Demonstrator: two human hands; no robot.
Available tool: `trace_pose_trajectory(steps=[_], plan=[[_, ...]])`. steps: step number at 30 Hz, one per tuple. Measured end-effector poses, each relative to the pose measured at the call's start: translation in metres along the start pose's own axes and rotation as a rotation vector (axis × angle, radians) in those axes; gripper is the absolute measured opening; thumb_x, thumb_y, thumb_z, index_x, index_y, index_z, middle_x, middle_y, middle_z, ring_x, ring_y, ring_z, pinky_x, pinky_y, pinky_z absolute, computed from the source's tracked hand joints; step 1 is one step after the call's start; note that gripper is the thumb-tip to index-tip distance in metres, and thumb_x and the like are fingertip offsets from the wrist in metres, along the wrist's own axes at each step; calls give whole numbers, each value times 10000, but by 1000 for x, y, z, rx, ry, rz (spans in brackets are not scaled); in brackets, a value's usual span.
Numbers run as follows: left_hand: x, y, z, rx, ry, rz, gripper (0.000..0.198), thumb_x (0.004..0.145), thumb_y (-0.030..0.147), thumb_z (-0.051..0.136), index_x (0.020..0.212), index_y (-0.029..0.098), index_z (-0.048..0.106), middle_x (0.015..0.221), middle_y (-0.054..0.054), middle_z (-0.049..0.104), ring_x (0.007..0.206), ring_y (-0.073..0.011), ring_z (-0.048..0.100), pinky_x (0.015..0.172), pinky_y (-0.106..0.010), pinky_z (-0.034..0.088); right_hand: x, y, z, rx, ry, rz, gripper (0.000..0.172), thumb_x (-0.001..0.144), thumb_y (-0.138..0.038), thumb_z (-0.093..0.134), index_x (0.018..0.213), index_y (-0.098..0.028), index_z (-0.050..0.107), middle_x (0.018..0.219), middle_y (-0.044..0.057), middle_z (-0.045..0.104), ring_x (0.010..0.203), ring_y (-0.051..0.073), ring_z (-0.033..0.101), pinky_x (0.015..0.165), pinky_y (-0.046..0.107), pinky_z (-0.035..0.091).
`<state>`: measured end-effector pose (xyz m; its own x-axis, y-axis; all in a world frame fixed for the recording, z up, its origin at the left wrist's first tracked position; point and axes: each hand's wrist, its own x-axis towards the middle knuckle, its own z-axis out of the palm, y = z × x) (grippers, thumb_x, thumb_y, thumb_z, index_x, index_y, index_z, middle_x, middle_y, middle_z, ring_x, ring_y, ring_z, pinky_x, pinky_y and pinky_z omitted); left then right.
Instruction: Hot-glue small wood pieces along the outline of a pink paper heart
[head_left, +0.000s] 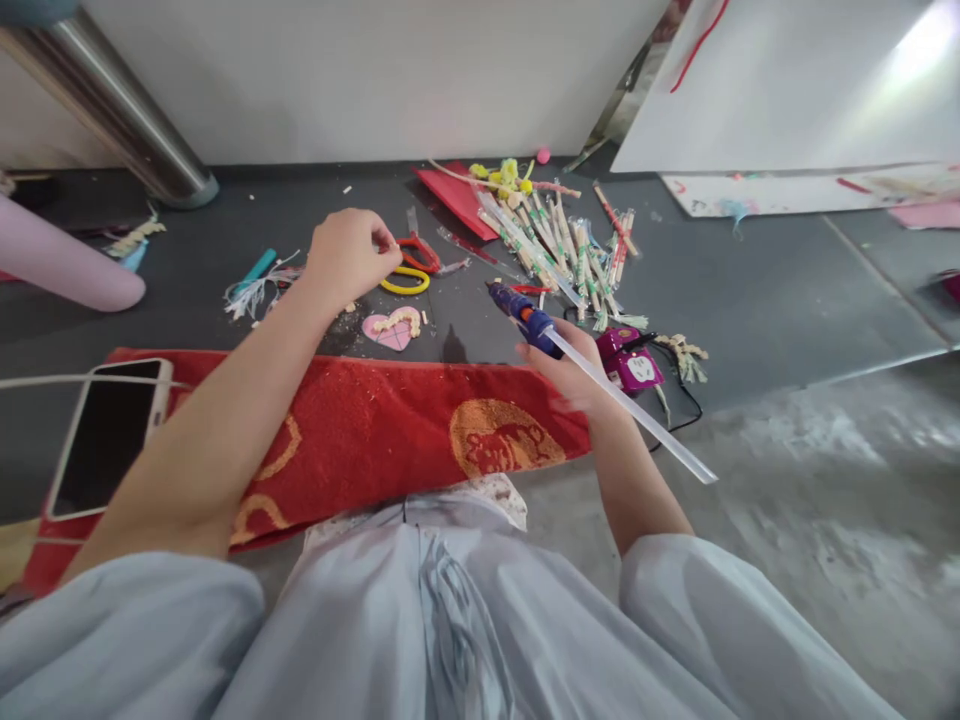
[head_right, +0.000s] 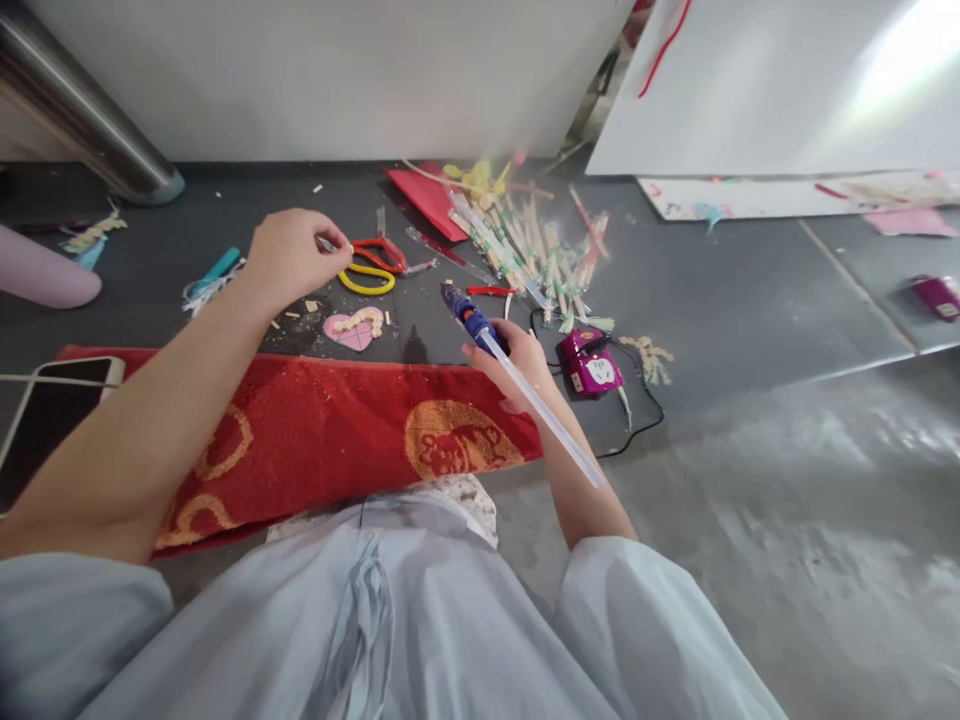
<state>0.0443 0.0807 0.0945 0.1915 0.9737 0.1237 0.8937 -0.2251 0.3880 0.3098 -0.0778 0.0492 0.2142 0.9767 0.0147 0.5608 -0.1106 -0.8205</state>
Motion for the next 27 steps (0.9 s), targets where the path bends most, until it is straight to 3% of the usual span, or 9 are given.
trace_pose_trajectory(steps=[5, 10, 14, 21, 27], plan=[[-48, -7, 14, -59, -38, -3, 87, 818, 269, 649, 841, 226, 721, 876, -58, 725, 840, -239, 651, 817, -361, 485, 6, -2, 10, 8, -26, -112, 368, 806, -551, 645, 920, -208, 720, 647, -14, 570, 593, 136, 496, 573, 296, 413], [-73, -12, 31, -121, -87, -43, 67, 798, 295, 669, 818, 247, 713, 876, -39, 746, 816, -229, 658, 764, -341, 478, 14, -9, 25, 165, -75, -120, 365, 858, -562, 622, 924, -208, 680, 683, -26, 592, 531, 96, 509, 526, 267, 427], [-80, -8, 39, -207, -44, -105, 100, 794, 319, 677, 839, 239, 716, 863, -30, 749, 774, -213, 664, 720, -336, 477, 22, -19, 34, 227, -145, -146, 432, 847, -641, 634, 857, -209, 624, 673, -29, 606, 508, 79, 533, 511, 248, 443], [-83, -11, 60, -432, 68, -87, 87, 833, 288, 624, 812, 234, 689, 733, 7, 698, 649, -146, 612, 651, -289, 494, 36, -19, 48, 218, -194, -187, 438, 853, -675, 614, 780, -248, 553, 611, -52, 569, 482, 82, 523, 488, 251, 435], [-85, -21, 65, -461, 137, -82, 139, 876, 331, 595, 917, 243, 694, 845, -12, 715, 711, -140, 632, 687, -275, 525, 42, -10, 57, 247, -229, -139, 461, 844, -673, 629, 735, -234, 539, 580, -58, 541, 470, 69, 497, 490, 246, 419]])
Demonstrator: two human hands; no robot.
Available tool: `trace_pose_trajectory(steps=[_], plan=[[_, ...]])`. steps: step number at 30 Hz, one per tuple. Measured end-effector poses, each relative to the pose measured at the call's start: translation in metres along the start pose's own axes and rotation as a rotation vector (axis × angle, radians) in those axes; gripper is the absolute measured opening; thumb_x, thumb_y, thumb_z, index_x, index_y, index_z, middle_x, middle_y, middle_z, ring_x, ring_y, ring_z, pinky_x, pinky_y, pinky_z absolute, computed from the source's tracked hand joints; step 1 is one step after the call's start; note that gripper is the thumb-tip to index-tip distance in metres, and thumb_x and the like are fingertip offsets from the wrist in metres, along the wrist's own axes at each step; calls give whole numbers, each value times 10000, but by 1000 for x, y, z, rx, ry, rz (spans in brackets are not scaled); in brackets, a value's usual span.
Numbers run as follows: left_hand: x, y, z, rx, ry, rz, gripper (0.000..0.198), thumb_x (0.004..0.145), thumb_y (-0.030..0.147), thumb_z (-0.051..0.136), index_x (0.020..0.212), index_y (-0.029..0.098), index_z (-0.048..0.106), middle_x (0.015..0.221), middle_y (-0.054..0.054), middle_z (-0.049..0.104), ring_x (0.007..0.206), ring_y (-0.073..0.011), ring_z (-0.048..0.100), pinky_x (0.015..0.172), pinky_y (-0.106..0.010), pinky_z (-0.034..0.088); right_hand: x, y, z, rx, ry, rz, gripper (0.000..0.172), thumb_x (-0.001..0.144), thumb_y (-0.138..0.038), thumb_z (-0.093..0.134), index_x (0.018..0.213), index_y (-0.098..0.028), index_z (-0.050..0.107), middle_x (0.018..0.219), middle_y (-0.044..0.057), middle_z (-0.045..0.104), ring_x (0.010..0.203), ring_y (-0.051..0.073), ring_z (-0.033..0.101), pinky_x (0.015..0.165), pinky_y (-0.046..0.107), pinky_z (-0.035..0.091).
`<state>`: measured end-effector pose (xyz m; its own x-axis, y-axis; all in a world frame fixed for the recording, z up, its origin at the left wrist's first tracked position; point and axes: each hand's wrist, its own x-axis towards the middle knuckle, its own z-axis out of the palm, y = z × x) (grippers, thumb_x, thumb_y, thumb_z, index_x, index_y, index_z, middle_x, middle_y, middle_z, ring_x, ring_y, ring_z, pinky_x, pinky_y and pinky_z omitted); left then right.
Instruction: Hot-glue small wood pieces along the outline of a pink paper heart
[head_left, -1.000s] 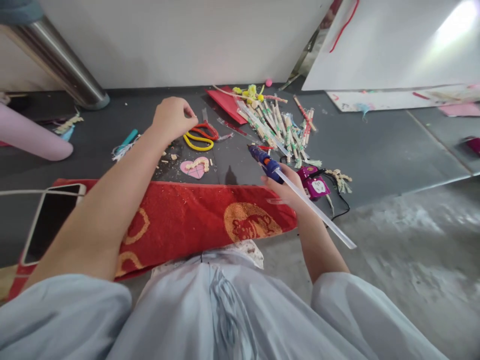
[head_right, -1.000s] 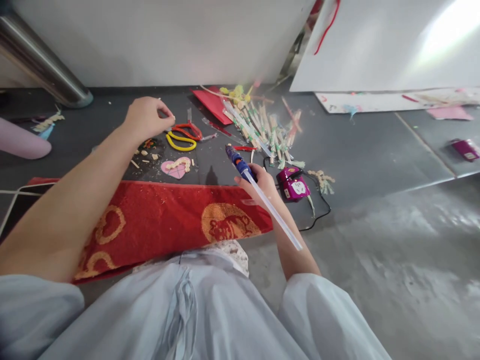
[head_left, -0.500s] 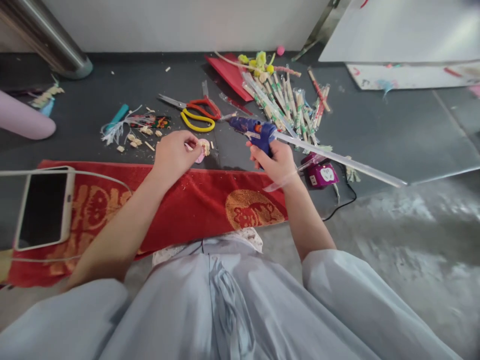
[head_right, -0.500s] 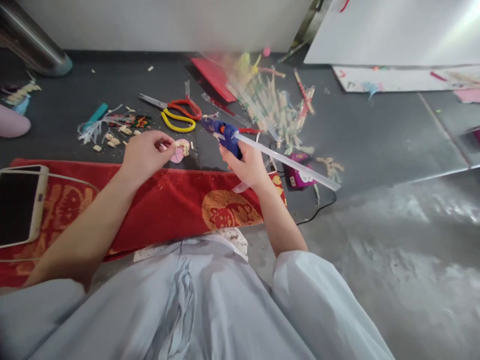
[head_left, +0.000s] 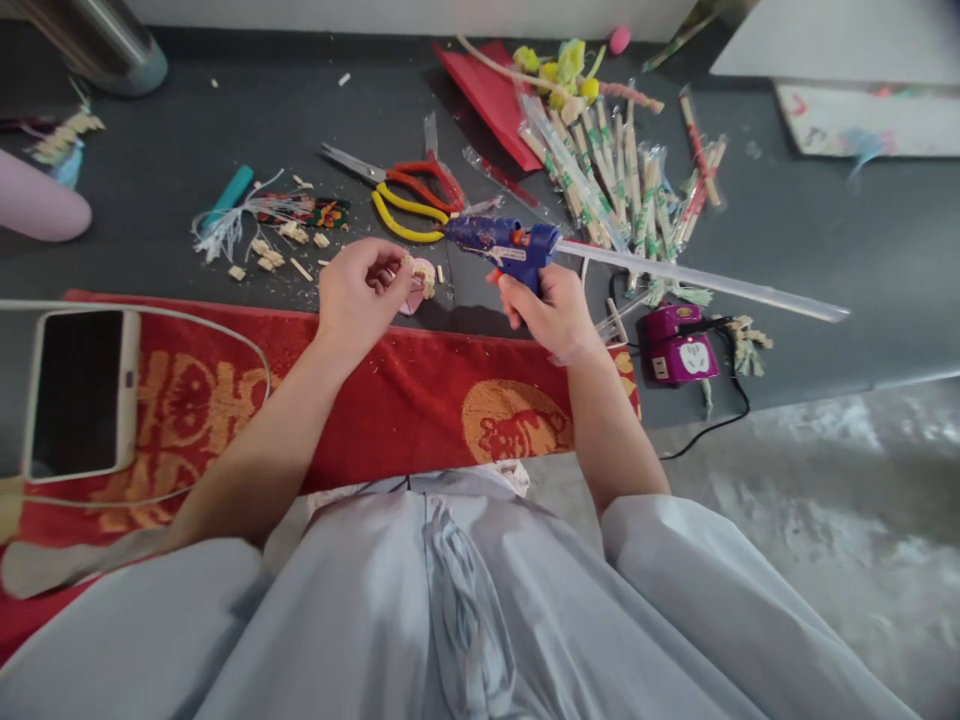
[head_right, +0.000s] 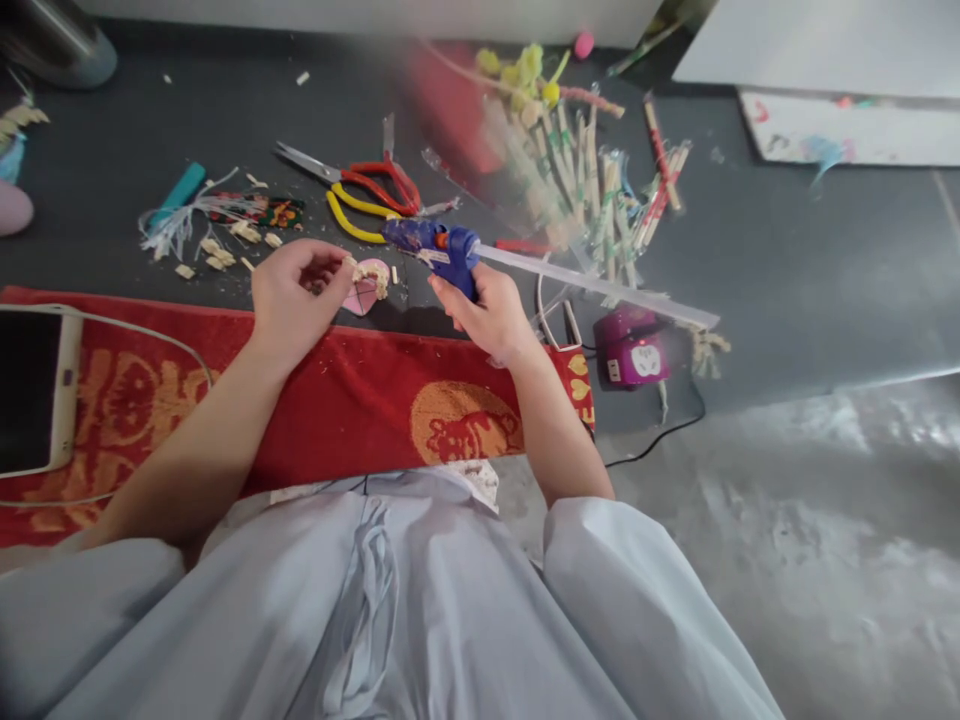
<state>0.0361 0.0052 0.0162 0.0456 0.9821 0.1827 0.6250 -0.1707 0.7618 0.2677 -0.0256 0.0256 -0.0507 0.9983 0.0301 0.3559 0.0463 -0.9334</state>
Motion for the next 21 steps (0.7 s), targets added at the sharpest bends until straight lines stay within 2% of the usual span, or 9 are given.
trace_pose_trajectory(steps=[4, 10, 13, 15, 17, 21], plan=[[0, -2, -3, 29, 26, -7, 149, 898, 330, 574, 972, 252, 676, 918, -18, 713, 793, -151, 661, 761, -286, 553, 0, 3, 1, 20, -3, 32, 484, 826, -680, 644, 824, -197, 628, 605, -55, 568, 477, 58, 500, 487, 226, 415], [-1, -4, -1, 39, 10, 1, 169, 900, 357, 577, 993, 259, 679, 940, -28, 709, 813, -165, 672, 753, -297, 561, 2, 9, 1, 15, -3, 48, 467, 865, -651, 618, 929, -191, 663, 629, -52, 560, 497, 65, 506, 519, 236, 442], [-2, -5, 2, 33, -6, 18, 179, 912, 389, 578, 1009, 272, 672, 968, -34, 714, 827, -173, 677, 759, -309, 564, -2, 6, -10, -100, -10, 5, 380, 912, -569, 598, 992, -204, 669, 701, -26, 585, 616, 113, 581, 636, 290, 510], [-2, -5, 3, 30, -9, 41, 191, 916, 409, 576, 1016, 276, 669, 979, -37, 717, 834, -176, 680, 762, -313, 564, -9, 4, -22, -254, 5, -25, 298, 863, -470, 679, 1006, -209, 683, 814, 6, 641, 787, 179, 641, 769, 358, 540], [-2, -4, 3, 36, -19, 50, 208, 916, 433, 569, 1017, 280, 668, 973, -35, 718, 836, -175, 682, 759, -313, 564, -20, 3, -34, -356, 8, -26, 299, 807, -409, 723, 1038, -224, 681, 920, 24, 684, 886, 226, 654, 854, 413, 538], [-3, -1, 2, 12, -15, 69, 259, 919, 487, 541, 1020, 281, 662, 954, -28, 717, 844, -170, 685, 765, -316, 563, -48, 10, -48, -421, 110, 103, 180, 778, -306, 676, 941, -231, 657, 834, 24, 703, 773, 221, 649, 809, 419, 547]])
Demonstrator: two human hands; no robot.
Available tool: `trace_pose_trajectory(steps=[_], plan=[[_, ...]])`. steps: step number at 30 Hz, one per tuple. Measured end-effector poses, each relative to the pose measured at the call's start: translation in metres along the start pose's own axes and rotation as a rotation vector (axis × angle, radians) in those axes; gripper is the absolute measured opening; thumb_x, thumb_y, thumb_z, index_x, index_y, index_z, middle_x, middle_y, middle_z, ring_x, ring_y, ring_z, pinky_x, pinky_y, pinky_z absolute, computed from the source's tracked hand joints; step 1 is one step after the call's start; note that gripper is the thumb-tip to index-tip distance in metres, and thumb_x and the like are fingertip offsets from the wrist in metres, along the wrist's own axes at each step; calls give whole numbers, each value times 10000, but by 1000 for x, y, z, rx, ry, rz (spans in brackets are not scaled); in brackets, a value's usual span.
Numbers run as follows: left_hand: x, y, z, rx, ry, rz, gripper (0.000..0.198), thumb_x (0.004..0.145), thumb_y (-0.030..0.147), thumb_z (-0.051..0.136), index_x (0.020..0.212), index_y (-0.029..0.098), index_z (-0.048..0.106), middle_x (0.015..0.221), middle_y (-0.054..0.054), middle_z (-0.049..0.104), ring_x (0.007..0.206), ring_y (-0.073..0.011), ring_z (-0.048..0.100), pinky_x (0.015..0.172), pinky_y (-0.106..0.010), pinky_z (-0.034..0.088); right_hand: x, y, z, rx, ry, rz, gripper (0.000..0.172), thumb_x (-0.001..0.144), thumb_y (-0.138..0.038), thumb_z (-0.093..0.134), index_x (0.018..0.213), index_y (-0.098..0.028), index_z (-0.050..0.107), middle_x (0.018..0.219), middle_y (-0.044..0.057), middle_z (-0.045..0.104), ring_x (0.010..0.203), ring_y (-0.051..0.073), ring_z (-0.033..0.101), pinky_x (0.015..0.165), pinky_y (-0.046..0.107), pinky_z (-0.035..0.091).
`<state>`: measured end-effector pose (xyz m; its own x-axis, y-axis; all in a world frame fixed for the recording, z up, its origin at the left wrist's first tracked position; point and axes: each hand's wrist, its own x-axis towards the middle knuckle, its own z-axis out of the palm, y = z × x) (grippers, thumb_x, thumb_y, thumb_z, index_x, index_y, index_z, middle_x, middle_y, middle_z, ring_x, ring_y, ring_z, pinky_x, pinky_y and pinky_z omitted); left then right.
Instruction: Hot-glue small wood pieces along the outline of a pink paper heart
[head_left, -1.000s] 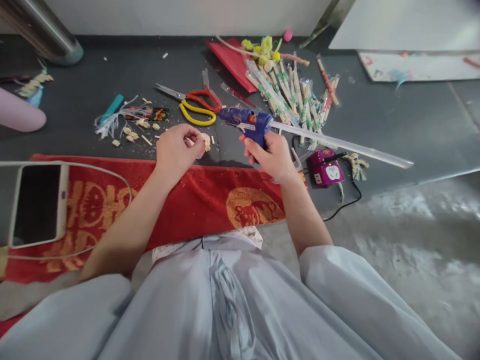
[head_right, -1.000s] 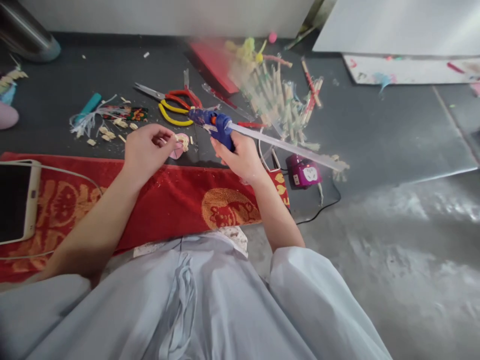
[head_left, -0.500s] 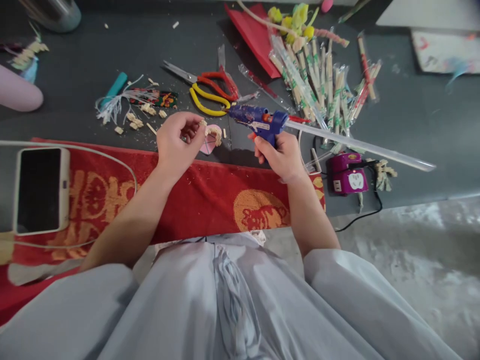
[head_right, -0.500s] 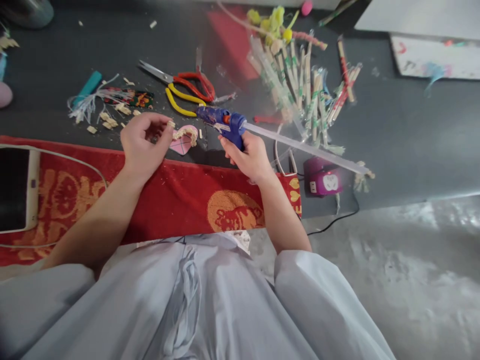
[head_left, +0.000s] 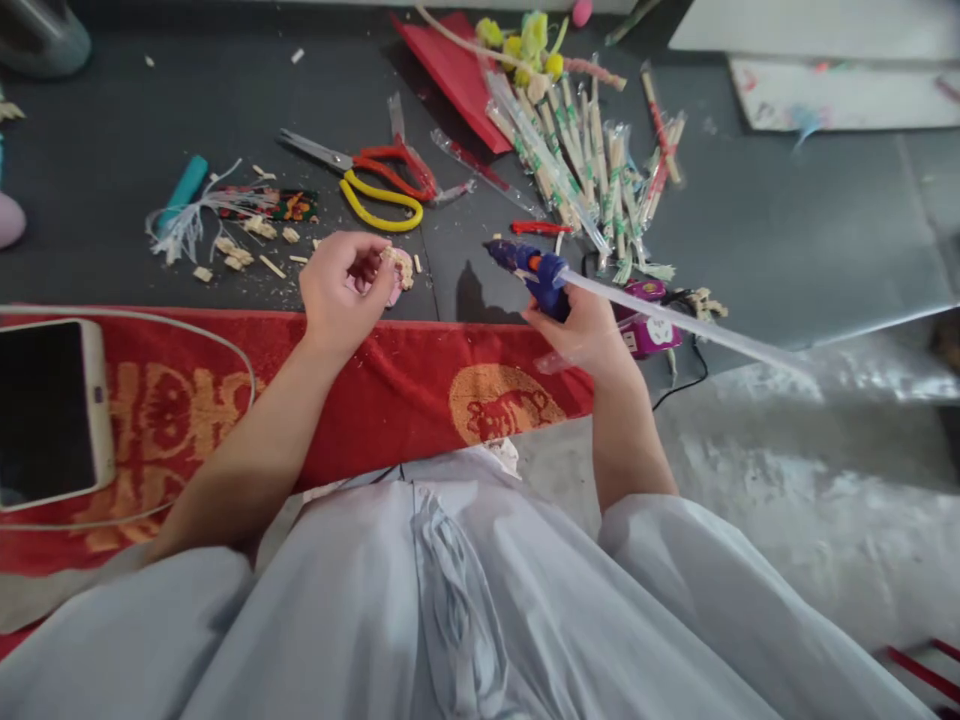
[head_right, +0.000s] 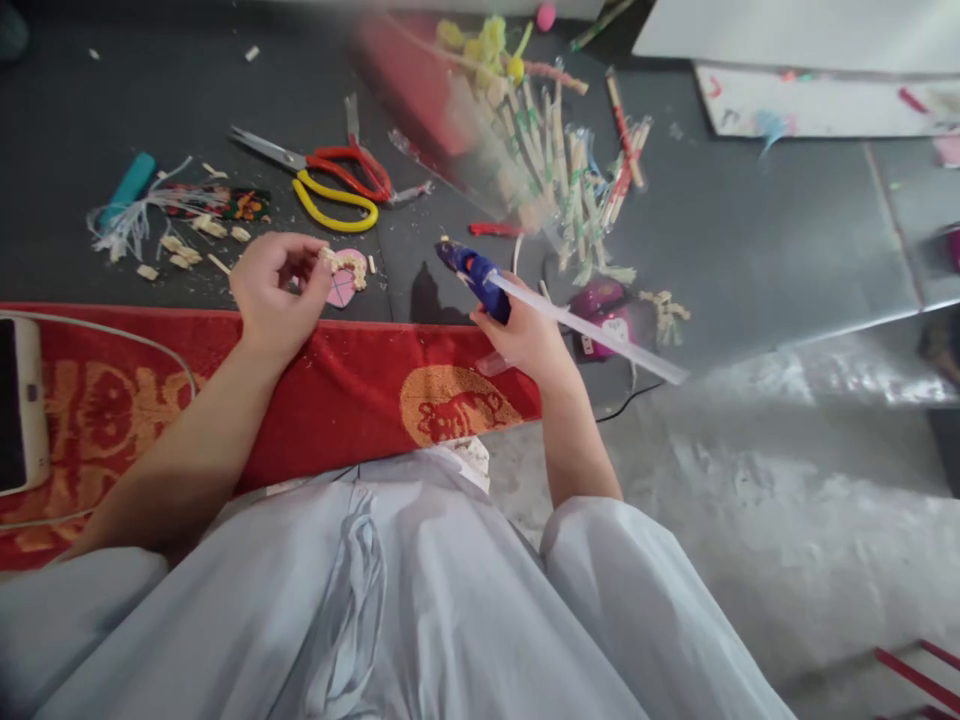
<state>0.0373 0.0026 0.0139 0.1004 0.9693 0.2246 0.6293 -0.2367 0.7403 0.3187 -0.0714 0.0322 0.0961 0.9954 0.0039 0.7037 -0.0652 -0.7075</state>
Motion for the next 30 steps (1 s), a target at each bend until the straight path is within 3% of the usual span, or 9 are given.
trace_pose_trajectory(steps=[2, 5, 9, 14, 18, 22, 26, 30], plan=[[0, 2, -1, -45, 17, 39, 266, 923, 492, 525, 1013, 281, 659, 941, -25, 709, 829, -161, 678, 751, -319, 558, -12, 5, 0, 1, 17, 84, 296, 730, -273, 705, 1020, -235, 663, 859, 28, 730, 801, 245, 675, 821, 436, 549], [1, 2, -3, -124, 50, 119, 230, 922, 453, 539, 991, 270, 659, 930, -20, 697, 800, -142, 654, 737, -329, 552, -26, 8, 4, -100, 67, 79, 407, 704, -281, 725, 1105, -244, 669, 1007, 65, 768, 958, 300, 707, 891, 467, 542], [4, 0, -5, -206, 122, 173, 203, 919, 421, 606, 986, 234, 653, 918, -10, 680, 772, -112, 615, 716, -332, 530, -33, 9, 13, -178, 90, 57, 356, 750, -303, 651, 1100, -240, 669, 1102, 108, 775, 1017, 320, 716, 907, 475, 537], [8, -7, -7, -250, 182, 144, 411, 916, 619, 636, 1013, 220, 622, 903, 15, 637, 753, -87, 544, 719, -329, 475, -29, 14, 22, -209, 133, 24, 331, 771, -312, 598, 1090, -234, 639, 1083, 125, 768, 1020, 319, 700, 897, 459, 529], [14, -26, -8, -241, 261, 158, 668, 851, 832, 557, 1002, 185, 627, 860, 23, 601, 707, -60, 483, 672, -303, 421, -19, 21, 27, -278, 156, 16, 334, 783, -290, 585, 1110, -221, 600, 1055, 131, 742, 1022, 326, 678, 907, 458, 516], [25, -55, -6, -221, 352, 214, 772, 831, 910, 455, 971, 180, 664, 825, -7, 622, 674, -83, 484, 634, -329, 420, -7, 28, 34, -357, 189, -10, 346, 777, -241, 552, 1120, -207, 563, 1066, 140, 727, 1014, 329, 668, 909, 479, 511], [37, -78, -3, -185, 372, 200, 752, 830, 912, 445, 988, 209, 661, 852, 1, 658, 653, -85, 481, 587, -323, 408, 7, 33, 41, -408, 245, -48, 349, 772, -215, 539, 1119, -194, 554, 1042, 148, 732, 986, 321, 670, 882, 471, 526], [43, -88, -3, -134, 391, 269, 671, 897, 846, 442, 993, 215, 651, 810, 21, 645, 644, -77, 487, 573, -311, 415, 25, 37, 46, -432, 265, -101, 338, 774, -177, 540, 1112, -196, 542, 1060, 156, 727, 975, 313, 670, 880, 466, 530]])
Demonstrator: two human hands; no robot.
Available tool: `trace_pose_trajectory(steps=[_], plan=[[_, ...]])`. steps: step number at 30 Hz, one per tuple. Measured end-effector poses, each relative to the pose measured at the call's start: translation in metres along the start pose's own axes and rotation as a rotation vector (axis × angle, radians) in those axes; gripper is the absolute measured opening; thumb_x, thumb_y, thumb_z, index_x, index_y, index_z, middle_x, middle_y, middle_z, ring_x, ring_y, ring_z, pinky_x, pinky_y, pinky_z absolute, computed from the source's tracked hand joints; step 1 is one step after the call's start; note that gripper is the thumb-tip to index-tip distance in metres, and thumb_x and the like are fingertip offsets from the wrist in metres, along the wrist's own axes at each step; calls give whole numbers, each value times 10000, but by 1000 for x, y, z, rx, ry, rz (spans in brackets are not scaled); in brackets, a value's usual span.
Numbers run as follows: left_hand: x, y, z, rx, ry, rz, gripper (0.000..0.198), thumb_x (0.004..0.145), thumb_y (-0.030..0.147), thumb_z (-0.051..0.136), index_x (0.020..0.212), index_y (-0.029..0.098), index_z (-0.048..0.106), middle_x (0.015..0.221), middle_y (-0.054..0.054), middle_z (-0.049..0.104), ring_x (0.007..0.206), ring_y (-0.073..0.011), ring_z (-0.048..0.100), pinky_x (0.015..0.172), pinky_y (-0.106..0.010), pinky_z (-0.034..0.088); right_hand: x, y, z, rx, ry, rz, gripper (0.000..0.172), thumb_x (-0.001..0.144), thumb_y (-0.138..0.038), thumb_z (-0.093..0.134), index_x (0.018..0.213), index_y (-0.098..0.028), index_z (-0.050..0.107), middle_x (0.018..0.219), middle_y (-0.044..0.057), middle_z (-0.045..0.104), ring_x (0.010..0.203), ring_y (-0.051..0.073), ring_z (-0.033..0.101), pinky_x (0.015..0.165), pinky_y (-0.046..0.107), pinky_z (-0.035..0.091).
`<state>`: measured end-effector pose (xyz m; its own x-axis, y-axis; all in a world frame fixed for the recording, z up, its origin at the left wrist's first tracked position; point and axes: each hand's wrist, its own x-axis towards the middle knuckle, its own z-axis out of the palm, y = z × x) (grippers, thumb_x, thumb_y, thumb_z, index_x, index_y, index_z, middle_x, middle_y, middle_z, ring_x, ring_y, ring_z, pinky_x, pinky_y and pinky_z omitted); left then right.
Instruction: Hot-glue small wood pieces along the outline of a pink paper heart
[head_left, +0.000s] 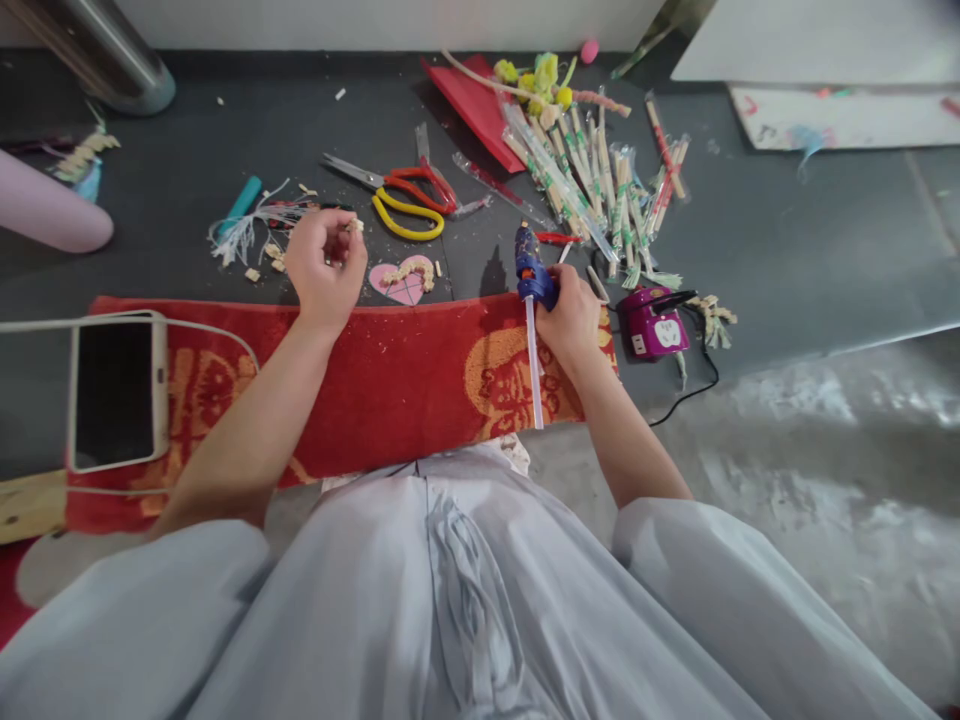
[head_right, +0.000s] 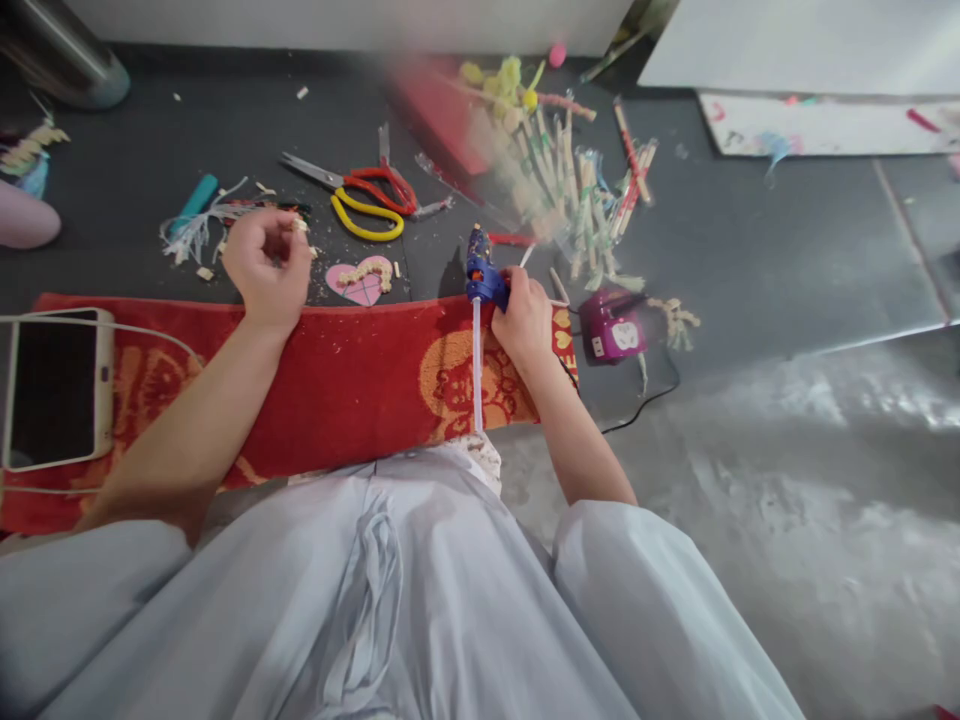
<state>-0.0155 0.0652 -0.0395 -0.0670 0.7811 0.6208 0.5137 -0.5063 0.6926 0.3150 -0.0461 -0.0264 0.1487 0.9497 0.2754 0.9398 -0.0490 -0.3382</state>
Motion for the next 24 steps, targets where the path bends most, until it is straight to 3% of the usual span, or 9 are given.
trace_pose_trajectory(steps=[7, 15, 24], plan=[[6, -13, -2, 10, -49, 42, 617, 932, 799, 439, 1007, 216, 627, 770, 34, 597, 619, -80, 449, 586, -325, 414, 24, 1, 16, 8, 16, -48, 354, 784, -166, 555, 1134, -211, 529, 1101, 148, 721, 1024, 325, 652, 945, 518, 508], [8, -28, -3, 47, -66, 46, 524, 964, 739, 482, 1071, 241, 604, 779, 57, 592, 648, -98, 444, 613, -332, 408, 38, -3, 19, 10, 5, -66, 377, 799, -145, 562, 1171, -202, 548, 1108, 139, 727, 1014, 312, 662, 924, 496, 518], [5, -14, -3, 10, -111, 47, 479, 947, 718, 536, 1100, 268, 604, 841, 31, 604, 665, -112, 478, 668, -360, 447, 39, -3, 12, 45, -20, -106, 429, 788, -172, 588, 1214, -194, 545, 1122, 137, 740, 1031, 322, 689, 933, 498, 530]])
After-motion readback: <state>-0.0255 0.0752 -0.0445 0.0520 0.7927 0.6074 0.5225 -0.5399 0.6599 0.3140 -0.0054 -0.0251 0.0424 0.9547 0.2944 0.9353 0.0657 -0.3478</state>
